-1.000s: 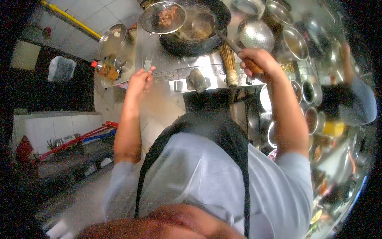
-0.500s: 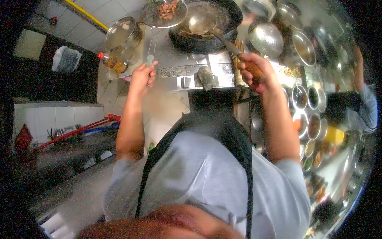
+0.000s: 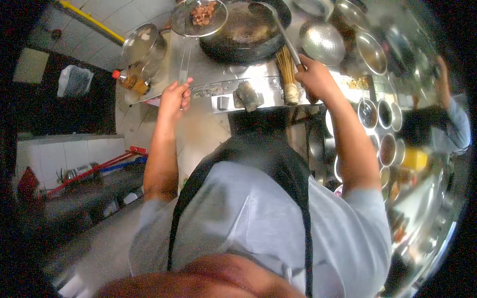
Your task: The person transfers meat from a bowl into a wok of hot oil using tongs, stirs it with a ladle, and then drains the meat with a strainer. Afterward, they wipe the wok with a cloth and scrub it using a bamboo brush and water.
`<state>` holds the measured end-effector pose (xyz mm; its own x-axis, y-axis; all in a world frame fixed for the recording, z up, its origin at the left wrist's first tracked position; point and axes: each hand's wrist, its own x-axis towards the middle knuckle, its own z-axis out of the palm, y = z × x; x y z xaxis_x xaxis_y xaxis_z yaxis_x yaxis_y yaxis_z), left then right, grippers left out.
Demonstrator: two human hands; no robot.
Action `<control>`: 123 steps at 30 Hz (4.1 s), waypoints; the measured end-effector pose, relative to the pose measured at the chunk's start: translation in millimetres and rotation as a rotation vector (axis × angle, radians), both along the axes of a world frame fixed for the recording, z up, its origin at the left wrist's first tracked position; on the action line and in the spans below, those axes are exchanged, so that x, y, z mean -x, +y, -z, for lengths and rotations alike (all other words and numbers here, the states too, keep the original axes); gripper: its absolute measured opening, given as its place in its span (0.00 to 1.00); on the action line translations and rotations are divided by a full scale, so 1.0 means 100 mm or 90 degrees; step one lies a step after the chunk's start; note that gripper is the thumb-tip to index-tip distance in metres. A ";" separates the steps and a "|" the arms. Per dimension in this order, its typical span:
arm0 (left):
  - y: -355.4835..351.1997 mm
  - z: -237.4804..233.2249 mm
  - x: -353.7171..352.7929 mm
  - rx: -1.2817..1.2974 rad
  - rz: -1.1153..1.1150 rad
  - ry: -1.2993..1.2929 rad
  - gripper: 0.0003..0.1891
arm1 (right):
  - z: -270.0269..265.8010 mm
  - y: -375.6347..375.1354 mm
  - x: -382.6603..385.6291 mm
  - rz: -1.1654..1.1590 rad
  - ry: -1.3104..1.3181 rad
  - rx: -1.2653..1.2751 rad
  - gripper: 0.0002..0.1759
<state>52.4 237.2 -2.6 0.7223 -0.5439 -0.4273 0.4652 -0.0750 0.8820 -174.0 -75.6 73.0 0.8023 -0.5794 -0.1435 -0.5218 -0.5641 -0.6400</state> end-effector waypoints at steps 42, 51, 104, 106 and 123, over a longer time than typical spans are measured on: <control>-0.32 -0.13 -0.03 0.137 0.036 0.215 0.14 | 0.00 0.41 0.15 -0.020 -0.044 -0.187 0.37; -0.41 -0.18 -0.11 0.205 0.097 0.274 0.14 | 0.23 0.35 0.79 0.036 0.041 -0.078 0.39; -0.13 -0.13 -0.11 0.018 -0.039 0.008 0.14 | 0.36 0.01 -0.47 -0.020 -0.123 -0.321 0.24; -0.15 -0.11 -0.13 0.014 -0.042 0.014 0.14 | 0.39 -0.03 -0.55 -0.012 -0.096 -0.312 0.28; -0.38 -0.21 -0.19 -0.050 -0.085 -0.019 0.13 | 0.27 -0.03 -0.81 0.097 -0.308 -1.053 0.09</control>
